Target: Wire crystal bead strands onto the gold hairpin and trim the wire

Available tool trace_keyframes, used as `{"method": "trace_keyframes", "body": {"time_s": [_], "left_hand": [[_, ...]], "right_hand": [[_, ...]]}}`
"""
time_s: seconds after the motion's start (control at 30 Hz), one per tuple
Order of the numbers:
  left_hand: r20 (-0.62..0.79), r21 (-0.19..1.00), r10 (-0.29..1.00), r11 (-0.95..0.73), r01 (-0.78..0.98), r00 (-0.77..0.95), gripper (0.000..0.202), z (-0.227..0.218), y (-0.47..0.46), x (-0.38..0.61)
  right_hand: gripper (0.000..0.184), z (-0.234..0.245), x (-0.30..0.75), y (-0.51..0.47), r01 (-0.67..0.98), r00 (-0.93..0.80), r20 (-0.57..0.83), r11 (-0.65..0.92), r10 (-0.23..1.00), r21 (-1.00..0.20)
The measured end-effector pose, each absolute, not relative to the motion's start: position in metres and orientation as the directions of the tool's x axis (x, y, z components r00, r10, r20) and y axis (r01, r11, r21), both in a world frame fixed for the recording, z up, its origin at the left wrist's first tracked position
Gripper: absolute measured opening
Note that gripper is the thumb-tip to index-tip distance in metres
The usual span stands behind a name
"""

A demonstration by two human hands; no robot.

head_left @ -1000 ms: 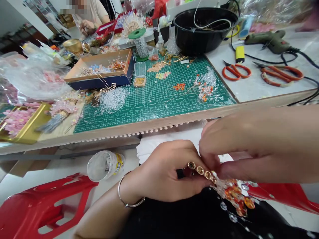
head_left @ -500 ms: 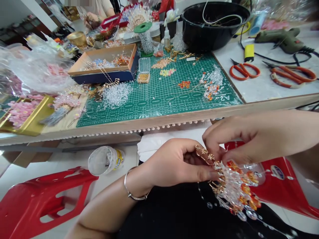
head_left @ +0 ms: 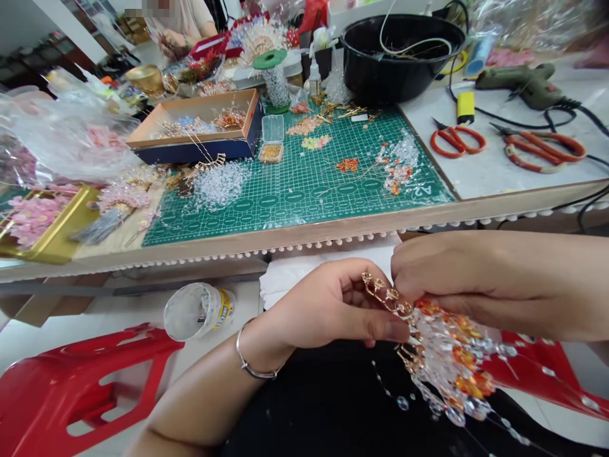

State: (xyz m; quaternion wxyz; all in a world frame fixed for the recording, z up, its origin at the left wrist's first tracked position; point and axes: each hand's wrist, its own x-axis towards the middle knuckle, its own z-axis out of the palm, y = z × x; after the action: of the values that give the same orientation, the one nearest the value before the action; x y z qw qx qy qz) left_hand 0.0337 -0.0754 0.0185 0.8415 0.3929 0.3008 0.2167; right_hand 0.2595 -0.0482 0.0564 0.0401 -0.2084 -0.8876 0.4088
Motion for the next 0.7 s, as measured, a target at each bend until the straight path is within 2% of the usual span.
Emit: {"method": "trace_keyframes", "body": {"time_s": [0.1, 0.17, 0.27, 0.33, 0.4, 0.47, 0.53, 0.7], "left_hand": [[-0.318, 0.765, 0.612, 0.617, -0.186, 0.724, 0.032, 0.015, -0.074, 0.033], [-0.328, 0.745, 0.612, 0.636, -0.202, 0.720, 0.029, 0.014, -0.074, 0.033], [-0.332, 0.728, 0.579, 0.659, -0.188, 0.744, 0.028, 0.015, -0.073, 0.033], [-0.326, 0.737, 0.551, 0.658, -0.158, 0.768, 0.026, 0.015, -0.072, 0.033], [-0.323, 0.745, 0.536, 0.652, -0.139, 0.780, 0.025, 0.016, -0.071, 0.034], [-0.329, 0.742, 0.533, 0.656, -0.135, 0.780, 0.026, 0.016, -0.071, 0.034], [-0.337, 0.732, 0.542, 0.665, -0.148, 0.770, 0.027, 0.015, -0.072, 0.034], [-0.357, 0.685, 0.602, 0.689, -0.238, 0.715, 0.028, 0.015, -0.076, 0.038]], "right_hand": [[0.021, 0.054, 0.258, -0.051, 0.270, -0.907, 0.059, 0.683, 0.417, -0.679], [0.020, 0.054, 0.256, -0.050, 0.251, -0.901, 0.114, 0.719, 0.418, -0.648], [0.025, 0.054, 0.255, -0.048, 0.197, -0.900, 0.149, 0.687, 0.410, -0.699], [0.026, 0.048, 0.256, -0.047, 0.173, -0.878, 0.121, 0.542, 0.463, -0.822], [0.025, 0.036, 0.255, -0.049, 0.108, -0.825, 0.072, 0.281, 0.561, -0.954], [0.023, 0.021, 0.253, -0.052, -0.004, -0.774, 0.048, 0.071, 0.632, -0.997], [0.023, 0.005, 0.249, -0.055, -0.104, -0.739, 0.080, 0.004, 0.669, -0.995], [0.033, -0.024, 0.244, -0.060, -0.223, -0.662, 0.103, -0.064, 0.742, -0.973]]}}
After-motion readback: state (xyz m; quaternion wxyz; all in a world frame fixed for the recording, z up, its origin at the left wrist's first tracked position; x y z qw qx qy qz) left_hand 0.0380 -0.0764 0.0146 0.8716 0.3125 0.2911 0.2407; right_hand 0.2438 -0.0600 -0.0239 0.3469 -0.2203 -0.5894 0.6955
